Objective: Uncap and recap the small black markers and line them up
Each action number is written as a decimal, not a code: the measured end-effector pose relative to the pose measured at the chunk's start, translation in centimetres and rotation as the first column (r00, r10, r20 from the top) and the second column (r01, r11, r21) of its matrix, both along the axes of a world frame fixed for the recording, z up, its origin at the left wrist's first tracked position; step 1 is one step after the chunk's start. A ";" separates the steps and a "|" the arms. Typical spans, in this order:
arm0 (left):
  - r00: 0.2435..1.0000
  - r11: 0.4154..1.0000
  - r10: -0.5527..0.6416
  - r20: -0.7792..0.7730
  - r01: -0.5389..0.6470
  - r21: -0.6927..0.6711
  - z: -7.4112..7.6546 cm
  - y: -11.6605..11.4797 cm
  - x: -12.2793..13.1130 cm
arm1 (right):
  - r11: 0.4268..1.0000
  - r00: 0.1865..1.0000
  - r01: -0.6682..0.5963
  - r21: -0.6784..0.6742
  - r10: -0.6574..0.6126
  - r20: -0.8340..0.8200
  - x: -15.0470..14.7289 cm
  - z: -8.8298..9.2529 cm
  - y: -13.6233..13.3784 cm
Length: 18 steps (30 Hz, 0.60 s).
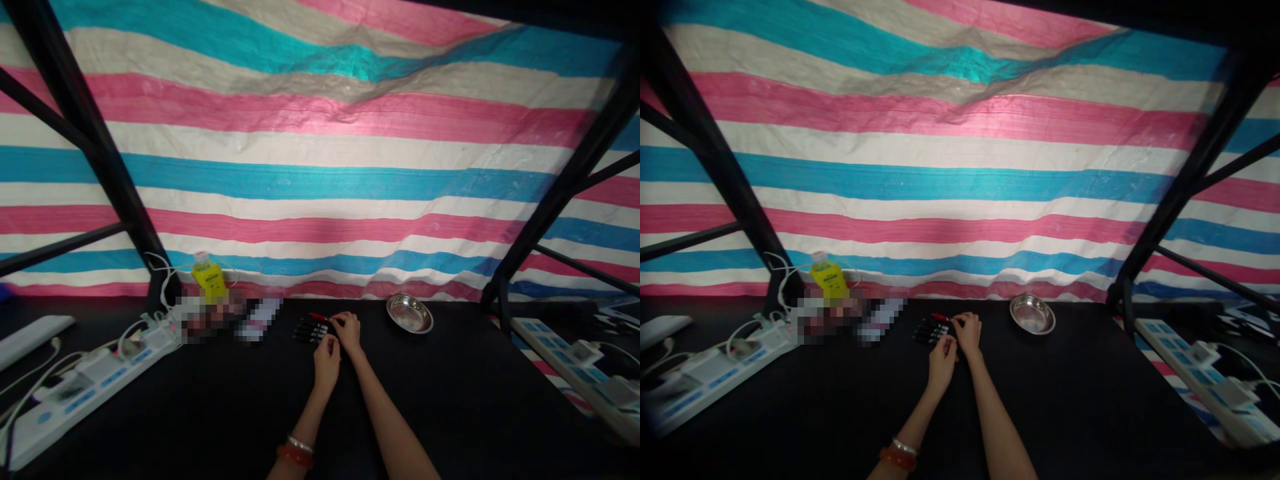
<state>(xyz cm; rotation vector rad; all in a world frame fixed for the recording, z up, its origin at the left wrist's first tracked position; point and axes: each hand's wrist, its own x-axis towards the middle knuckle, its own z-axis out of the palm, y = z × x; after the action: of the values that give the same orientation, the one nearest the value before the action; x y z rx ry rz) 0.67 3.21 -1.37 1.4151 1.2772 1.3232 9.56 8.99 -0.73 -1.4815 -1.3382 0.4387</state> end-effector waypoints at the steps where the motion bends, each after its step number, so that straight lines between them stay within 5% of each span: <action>1: 1.000 1.000 0.008 0.004 -0.008 0.003 0.0 0.0 0.0 | 1.000 0.999 -0.002 0.025 0.003 -0.046 0.1 -0.2 -0.1; 10: 0.994 0.997 0.077 0.073 -0.078 0.007 0.0 -0.3 -0.2 | 0.990 0.937 0.110 0.084 -0.075 -0.342 1.8 -1.4 -2.2; 14: 0.986 0.988 0.152 0.070 -0.155 0.027 0.8 -0.6 -0.2 | 1.000 0.662 0.012 0.019 0.007 -0.749 2.8 -1.5 -2.9; 18: 0.983 0.975 0.178 0.045 -0.182 0.123 1.9 -1.5 -0.1 | 0.972 0.383 -0.235 0.008 0.100 -0.918 3.0 -1.2 -3.3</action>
<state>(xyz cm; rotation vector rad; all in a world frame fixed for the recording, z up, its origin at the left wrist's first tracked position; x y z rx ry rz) 0.55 1.67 0.49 1.3826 1.3451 1.5677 12.51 5.67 -1.88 -0.8720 -0.5153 1.2938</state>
